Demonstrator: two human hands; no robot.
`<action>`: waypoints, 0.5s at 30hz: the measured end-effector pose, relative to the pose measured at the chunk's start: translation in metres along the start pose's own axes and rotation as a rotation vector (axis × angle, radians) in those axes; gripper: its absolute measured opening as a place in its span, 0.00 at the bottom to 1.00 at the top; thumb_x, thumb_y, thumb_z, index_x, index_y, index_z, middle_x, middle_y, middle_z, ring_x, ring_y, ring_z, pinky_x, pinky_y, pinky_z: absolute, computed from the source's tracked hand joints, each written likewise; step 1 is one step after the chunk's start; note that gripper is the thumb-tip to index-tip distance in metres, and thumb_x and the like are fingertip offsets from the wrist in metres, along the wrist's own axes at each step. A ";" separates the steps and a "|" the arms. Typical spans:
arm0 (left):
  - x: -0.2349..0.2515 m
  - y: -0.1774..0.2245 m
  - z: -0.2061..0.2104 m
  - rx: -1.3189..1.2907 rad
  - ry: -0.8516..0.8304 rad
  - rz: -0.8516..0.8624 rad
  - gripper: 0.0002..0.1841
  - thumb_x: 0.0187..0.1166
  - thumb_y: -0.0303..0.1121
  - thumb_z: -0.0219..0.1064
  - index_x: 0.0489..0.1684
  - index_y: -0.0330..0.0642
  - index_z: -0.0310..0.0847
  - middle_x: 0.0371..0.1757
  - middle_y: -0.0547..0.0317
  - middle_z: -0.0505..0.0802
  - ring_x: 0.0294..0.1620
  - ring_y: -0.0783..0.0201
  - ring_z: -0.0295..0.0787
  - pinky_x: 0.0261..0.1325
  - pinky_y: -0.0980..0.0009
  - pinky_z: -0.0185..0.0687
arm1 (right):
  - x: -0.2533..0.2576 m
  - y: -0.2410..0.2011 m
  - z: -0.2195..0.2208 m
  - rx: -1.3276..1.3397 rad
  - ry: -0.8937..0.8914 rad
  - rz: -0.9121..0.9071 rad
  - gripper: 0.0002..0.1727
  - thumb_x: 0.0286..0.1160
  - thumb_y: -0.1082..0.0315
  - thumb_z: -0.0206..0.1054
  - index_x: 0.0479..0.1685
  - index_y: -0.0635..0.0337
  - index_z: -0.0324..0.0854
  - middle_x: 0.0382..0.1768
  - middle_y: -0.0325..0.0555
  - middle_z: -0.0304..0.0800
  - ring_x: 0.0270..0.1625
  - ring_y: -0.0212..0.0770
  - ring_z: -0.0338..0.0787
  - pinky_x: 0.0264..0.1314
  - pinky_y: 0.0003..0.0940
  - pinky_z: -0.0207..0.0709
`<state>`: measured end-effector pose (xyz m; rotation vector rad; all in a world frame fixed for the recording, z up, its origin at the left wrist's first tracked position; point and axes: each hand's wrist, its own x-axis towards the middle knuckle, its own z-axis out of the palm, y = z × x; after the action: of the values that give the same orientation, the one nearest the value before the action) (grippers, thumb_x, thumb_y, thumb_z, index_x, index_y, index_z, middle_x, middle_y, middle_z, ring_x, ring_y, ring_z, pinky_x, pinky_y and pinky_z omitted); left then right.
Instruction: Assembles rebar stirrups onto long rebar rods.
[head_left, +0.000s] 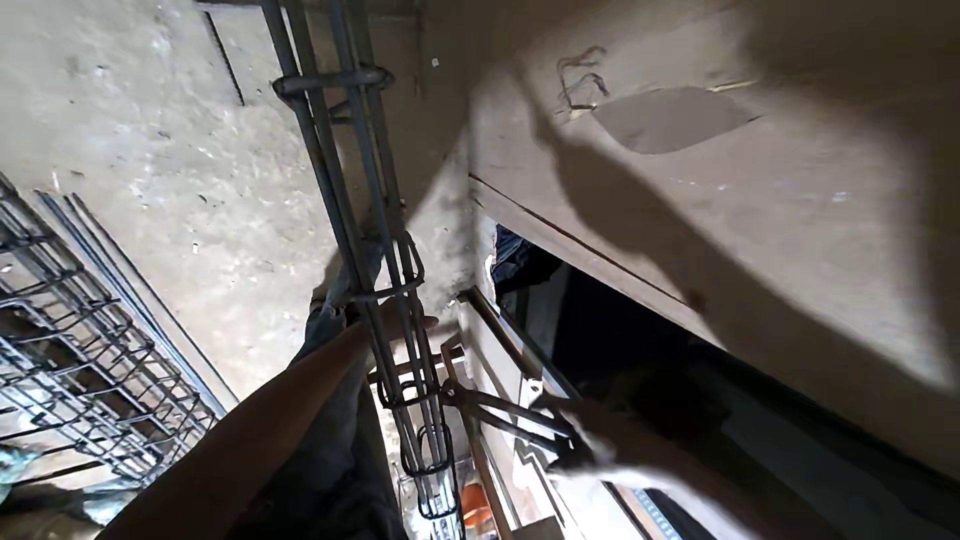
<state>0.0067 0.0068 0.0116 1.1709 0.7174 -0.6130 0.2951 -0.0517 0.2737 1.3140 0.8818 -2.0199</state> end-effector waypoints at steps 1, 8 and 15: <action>0.000 0.002 -0.002 0.005 0.004 -0.006 0.30 0.84 0.55 0.65 0.60 0.31 0.83 0.53 0.32 0.90 0.58 0.40 0.88 0.67 0.40 0.76 | -0.002 -0.005 0.003 -0.160 0.092 -0.012 0.39 0.59 0.59 0.84 0.74 0.55 0.72 0.50 0.55 0.87 0.46 0.55 0.90 0.49 0.55 0.84; -0.001 0.001 -0.002 0.011 0.015 -0.001 0.30 0.85 0.57 0.62 0.60 0.31 0.82 0.48 0.34 0.90 0.49 0.43 0.88 0.62 0.42 0.77 | -0.011 0.013 0.013 0.447 -0.083 -0.111 0.16 0.89 0.59 0.56 0.61 0.55 0.85 0.38 0.41 0.92 0.26 0.30 0.85 0.31 0.27 0.82; -0.033 -0.022 -0.018 -0.127 0.279 0.040 0.23 0.92 0.42 0.57 0.74 0.34 0.78 0.57 0.42 0.90 0.50 0.60 0.90 0.58 0.65 0.87 | -0.010 0.044 0.077 0.916 -0.207 -0.414 0.18 0.86 0.52 0.58 0.58 0.54 0.83 0.22 0.39 0.86 0.18 0.33 0.85 0.20 0.27 0.83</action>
<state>-0.0341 0.0201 0.0201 1.1605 0.9530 -0.3681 0.2889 -0.1375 0.2964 1.3695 0.0842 -3.0132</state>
